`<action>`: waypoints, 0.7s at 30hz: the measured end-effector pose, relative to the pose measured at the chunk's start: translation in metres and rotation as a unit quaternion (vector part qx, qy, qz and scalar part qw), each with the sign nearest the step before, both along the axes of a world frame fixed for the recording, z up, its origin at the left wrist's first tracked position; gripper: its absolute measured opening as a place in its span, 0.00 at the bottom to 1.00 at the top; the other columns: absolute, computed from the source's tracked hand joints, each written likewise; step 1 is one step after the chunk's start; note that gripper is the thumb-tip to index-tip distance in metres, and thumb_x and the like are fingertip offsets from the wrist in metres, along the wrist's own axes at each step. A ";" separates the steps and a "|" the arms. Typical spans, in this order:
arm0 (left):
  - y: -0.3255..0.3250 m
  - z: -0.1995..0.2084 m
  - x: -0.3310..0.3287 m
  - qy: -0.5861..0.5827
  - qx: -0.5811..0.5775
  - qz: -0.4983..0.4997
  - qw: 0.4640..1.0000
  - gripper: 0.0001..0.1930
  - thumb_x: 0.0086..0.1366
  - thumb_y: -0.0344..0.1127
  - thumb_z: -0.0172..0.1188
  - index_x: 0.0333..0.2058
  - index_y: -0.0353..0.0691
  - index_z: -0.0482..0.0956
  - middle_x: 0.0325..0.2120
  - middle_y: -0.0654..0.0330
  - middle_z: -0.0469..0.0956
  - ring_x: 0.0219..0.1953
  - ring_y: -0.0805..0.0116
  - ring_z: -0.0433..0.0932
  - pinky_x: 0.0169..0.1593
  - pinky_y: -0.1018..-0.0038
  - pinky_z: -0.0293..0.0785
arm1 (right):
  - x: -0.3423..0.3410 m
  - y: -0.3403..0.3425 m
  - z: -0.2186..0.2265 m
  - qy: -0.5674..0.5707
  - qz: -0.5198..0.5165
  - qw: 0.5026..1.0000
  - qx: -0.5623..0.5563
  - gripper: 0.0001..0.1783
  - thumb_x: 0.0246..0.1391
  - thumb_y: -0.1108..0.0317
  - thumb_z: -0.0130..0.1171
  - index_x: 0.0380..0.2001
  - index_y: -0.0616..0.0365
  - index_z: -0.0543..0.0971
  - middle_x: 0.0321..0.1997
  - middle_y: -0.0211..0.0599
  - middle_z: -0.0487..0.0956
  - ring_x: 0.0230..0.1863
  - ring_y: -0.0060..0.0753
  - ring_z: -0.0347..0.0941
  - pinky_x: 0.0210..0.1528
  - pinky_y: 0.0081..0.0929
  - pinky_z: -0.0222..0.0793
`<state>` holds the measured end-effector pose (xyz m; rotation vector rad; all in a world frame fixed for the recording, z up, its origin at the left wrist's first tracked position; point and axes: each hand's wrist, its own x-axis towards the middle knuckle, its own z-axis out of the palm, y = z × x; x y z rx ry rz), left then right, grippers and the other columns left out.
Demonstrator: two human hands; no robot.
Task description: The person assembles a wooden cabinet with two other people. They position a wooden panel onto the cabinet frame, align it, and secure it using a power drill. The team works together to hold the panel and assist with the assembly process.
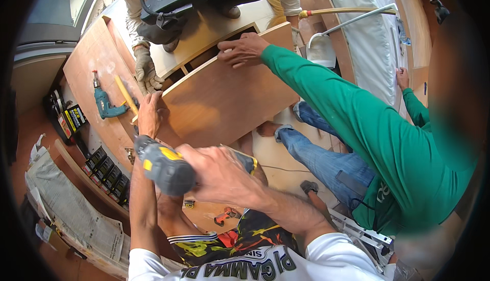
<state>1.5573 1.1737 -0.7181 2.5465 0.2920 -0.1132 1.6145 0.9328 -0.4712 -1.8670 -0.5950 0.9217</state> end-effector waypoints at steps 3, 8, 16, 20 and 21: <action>0.014 -0.035 0.014 0.018 0.020 0.001 1.000 0.31 0.49 0.24 0.70 0.56 0.41 0.78 0.45 0.49 0.78 0.49 0.46 0.76 0.53 0.56 0.75 | -0.043 -0.058 -0.027 0.038 -0.034 0.997 -0.058 0.27 0.42 0.70 0.71 0.49 0.60 0.78 0.35 0.51 0.85 0.38 0.57 0.83 0.40 0.45 0.78; 0.046 -0.065 0.034 0.149 -0.013 0.004 0.989 0.36 0.51 0.33 0.76 0.61 0.39 0.75 0.49 0.41 0.80 0.51 0.41 0.80 0.53 0.54 0.79 | -0.082 -0.139 -0.054 0.057 -0.001 0.967 -0.247 0.25 0.44 0.66 0.68 0.48 0.59 0.81 0.36 0.53 0.85 0.39 0.58 0.83 0.42 0.47 0.78; 0.052 -0.125 0.054 0.210 0.026 -0.030 0.977 0.43 0.50 0.39 0.80 0.64 0.38 0.70 0.56 0.40 0.77 0.57 0.41 0.77 0.58 0.54 0.76 | -0.138 -0.234 -0.103 0.053 -0.013 0.902 -0.428 0.21 0.47 0.57 0.64 0.41 0.60 0.79 0.32 0.59 0.83 0.38 0.67 0.81 0.43 0.57 0.76; 0.053 -0.169 0.051 0.170 0.048 0.000 0.984 0.46 0.49 0.41 0.81 0.65 0.39 0.68 0.59 0.43 0.75 0.59 0.42 0.77 0.60 0.55 0.76 | -0.162 -0.255 -0.113 0.095 -0.067 0.887 -0.446 0.23 0.46 0.60 0.66 0.44 0.60 0.79 0.35 0.62 0.84 0.41 0.69 0.81 0.46 0.58 0.76; 0.050 -0.175 0.053 0.184 0.052 0.005 0.981 0.46 0.49 0.41 0.80 0.66 0.39 0.68 0.60 0.43 0.75 0.59 0.42 0.77 0.60 0.56 0.76 | -0.167 -0.258 -0.113 0.117 -0.085 0.882 -0.448 0.23 0.46 0.60 0.66 0.44 0.60 0.79 0.35 0.63 0.84 0.41 0.69 0.81 0.47 0.59 0.76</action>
